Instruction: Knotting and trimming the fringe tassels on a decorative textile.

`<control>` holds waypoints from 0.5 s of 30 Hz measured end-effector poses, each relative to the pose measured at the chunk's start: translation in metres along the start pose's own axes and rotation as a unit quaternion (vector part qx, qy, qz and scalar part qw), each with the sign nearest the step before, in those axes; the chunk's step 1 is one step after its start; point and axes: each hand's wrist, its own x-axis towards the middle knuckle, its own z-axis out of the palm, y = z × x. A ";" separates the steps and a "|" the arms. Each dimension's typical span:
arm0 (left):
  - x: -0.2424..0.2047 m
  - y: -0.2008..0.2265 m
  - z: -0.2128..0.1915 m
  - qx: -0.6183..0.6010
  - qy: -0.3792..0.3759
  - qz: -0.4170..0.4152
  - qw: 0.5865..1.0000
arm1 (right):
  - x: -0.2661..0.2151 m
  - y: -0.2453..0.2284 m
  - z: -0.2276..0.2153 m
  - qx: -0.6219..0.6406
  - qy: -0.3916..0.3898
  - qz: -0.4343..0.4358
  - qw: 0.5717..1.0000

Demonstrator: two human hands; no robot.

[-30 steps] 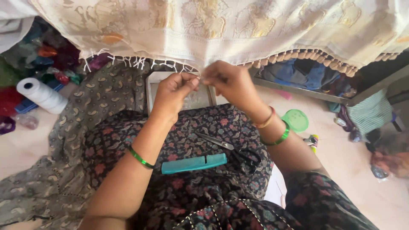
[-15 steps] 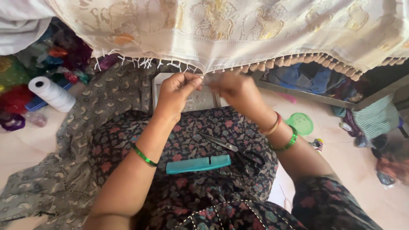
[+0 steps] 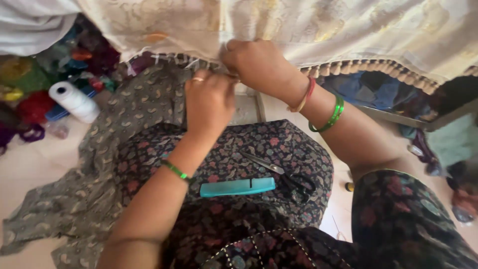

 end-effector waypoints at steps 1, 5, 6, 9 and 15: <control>0.003 0.007 -0.004 0.073 -0.014 0.063 0.995 | -0.001 0.000 0.006 -0.008 -0.018 0.018 1.000; -0.007 -0.003 0.021 0.044 -0.034 0.000 0.998 | -0.018 -0.004 -0.022 0.206 0.063 0.066 0.974; -0.017 -0.019 0.039 0.045 -0.033 -0.001 0.998 | -0.029 -0.007 -0.023 0.207 0.062 0.064 0.974; -0.038 -0.047 0.075 -0.447 -0.112 -0.333 0.823 | -0.050 -0.018 -0.031 0.206 0.086 0.192 0.956; -0.047 -0.045 0.077 -0.568 -0.104 -0.383 0.721 | -0.085 -0.027 -0.011 0.439 0.045 0.364 0.820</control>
